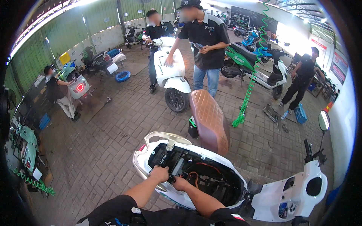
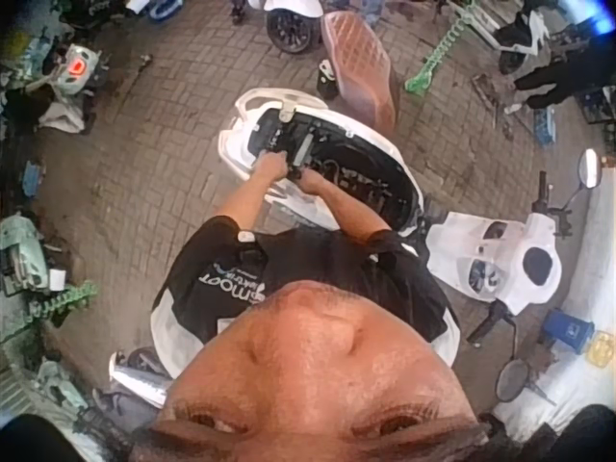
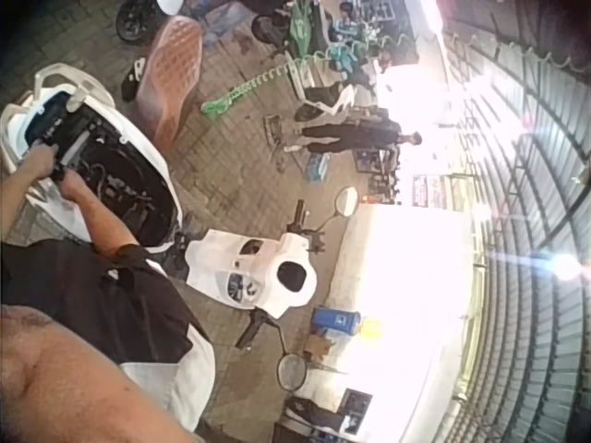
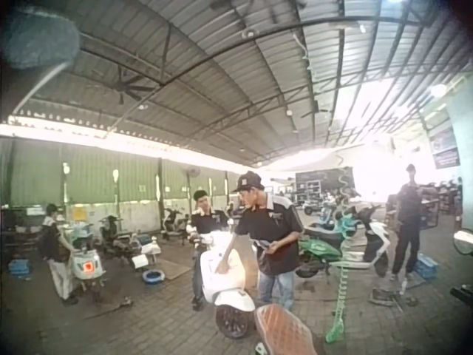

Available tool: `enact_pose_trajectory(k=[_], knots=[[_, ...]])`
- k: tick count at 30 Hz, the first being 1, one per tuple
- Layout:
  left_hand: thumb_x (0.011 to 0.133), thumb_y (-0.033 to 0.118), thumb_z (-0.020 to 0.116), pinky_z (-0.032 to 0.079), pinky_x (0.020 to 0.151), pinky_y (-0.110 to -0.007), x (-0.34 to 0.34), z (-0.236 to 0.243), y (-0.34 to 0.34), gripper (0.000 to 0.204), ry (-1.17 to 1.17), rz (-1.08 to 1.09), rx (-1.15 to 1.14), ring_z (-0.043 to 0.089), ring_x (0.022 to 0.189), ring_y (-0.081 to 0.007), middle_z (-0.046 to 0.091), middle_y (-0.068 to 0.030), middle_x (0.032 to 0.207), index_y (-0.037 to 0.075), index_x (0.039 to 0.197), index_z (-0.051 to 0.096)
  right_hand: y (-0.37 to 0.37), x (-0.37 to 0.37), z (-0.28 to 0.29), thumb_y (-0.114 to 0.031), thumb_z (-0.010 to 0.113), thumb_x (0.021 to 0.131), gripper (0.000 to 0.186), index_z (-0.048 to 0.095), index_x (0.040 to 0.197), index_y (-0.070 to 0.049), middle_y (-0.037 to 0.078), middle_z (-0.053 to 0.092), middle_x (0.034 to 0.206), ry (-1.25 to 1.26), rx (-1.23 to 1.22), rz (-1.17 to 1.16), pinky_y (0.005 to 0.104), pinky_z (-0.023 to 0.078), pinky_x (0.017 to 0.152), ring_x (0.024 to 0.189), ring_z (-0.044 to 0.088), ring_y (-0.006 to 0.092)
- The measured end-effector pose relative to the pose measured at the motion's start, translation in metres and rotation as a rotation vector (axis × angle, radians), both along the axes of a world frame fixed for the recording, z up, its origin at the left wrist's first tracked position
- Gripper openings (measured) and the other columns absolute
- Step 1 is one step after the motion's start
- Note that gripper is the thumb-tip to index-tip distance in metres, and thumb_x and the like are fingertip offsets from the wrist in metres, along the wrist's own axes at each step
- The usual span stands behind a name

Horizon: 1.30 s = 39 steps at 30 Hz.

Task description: The person manipulates wires and connectors inside the seat compartment of a white electric scooter, then removes a black electrical component and holds it for viewing.

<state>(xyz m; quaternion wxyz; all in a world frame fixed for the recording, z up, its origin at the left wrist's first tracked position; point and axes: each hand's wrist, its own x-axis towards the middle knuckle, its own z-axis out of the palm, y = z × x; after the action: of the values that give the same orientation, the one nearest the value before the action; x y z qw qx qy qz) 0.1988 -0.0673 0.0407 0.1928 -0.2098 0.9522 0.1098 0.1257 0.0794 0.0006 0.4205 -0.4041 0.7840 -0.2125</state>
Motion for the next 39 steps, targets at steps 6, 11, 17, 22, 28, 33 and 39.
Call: enact_pose_trajectory(k=[6,11,17,22,28,33,39], knots=[[0.082,0.025,0.048,0.038,0.097,-0.042,0.005,0.005,-0.005,0.029,0.099,-0.078,0.09,0.065,0.093,-0.0304,0.069,-0.0158,0.093,0.01,0.091,0.07,0.006,-0.003,-0.007,-0.025,0.056,0.082,0.047,0.055,0.121,0.001,0.025,0.062,0.112,-0.015,-0.02,-0.028,0.0406,0.047,0.091,0.105,0.06,0.0369],[0.081,0.025,0.047,0.037,0.099,-0.041,0.01,0.001,-0.009,0.032,0.057,-0.152,0.044,0.063,0.099,-0.0288,0.068,-0.0165,0.093,0.01,0.095,0.072,0.002,0.001,0.003,-0.025,0.056,0.082,0.048,0.054,0.122,0.001,0.026,0.061,0.112,0.026,-0.002,-0.006,0.0411,0.046,0.092,0.106,0.059,0.0369],[0.08,0.022,0.046,0.034,0.101,-0.041,0.001,0.011,-0.002,0.033,-0.11,-0.178,0.017,0.062,0.101,-0.028,0.068,-0.0156,0.097,0.01,0.097,0.072,0.004,0.0,-0.005,-0.026,0.056,0.082,0.049,0.054,0.122,0.001,0.026,0.061,0.114,0.05,-0.004,-0.011,0.0413,0.045,0.093,0.107,0.059,0.0369],[0.084,0.025,0.045,0.035,0.1,-0.043,0.003,0.005,-0.011,0.033,-0.104,-0.252,0.027,0.062,0.102,-0.0274,0.068,-0.0137,0.1,0.011,0.098,0.071,0.002,-0.001,-0.006,-0.027,0.057,0.082,0.049,0.055,0.122,0.001,0.026,0.062,0.112,0.058,0.02,0.001,0.041,0.046,0.092,0.106,0.06,0.0372],[0.088,0.029,0.043,0.034,0.1,-0.043,0.007,0.003,-0.009,0.035,-0.044,-0.259,0.011,0.061,0.103,-0.0283,0.068,-0.013,0.1,0.011,0.1,0.07,0.003,0.001,0.004,-0.026,0.057,0.082,0.048,0.055,0.121,0.002,0.025,0.063,0.11,0.038,0.029,0.01,0.0409,0.047,0.091,0.104,0.061,0.0369],[0.089,0.027,0.042,0.034,0.1,-0.043,0.0,0.003,-0.003,0.033,-0.162,-0.201,0.004,0.061,0.105,-0.0284,0.068,-0.0135,0.102,0.011,0.102,0.067,0.002,0.001,0.005,-0.023,0.056,0.08,0.048,0.055,0.121,0.002,0.025,0.063,0.109,0.028,0.041,-0.023,0.0407,0.047,0.091,0.103,0.061,0.0368],[0.088,0.029,0.044,0.036,0.099,-0.044,0.004,-0.001,-0.002,0.031,0.03,-0.096,0.006,0.062,0.099,-0.0301,0.067,-0.0161,0.099,0.011,0.101,0.066,0.004,0.002,0.0,-0.031,0.057,0.086,0.04,0.06,0.111,-0.001,0.025,0.065,0.101,0.049,-0.054,-0.038,0.0437,0.049,0.085,0.095,0.063,0.039]])
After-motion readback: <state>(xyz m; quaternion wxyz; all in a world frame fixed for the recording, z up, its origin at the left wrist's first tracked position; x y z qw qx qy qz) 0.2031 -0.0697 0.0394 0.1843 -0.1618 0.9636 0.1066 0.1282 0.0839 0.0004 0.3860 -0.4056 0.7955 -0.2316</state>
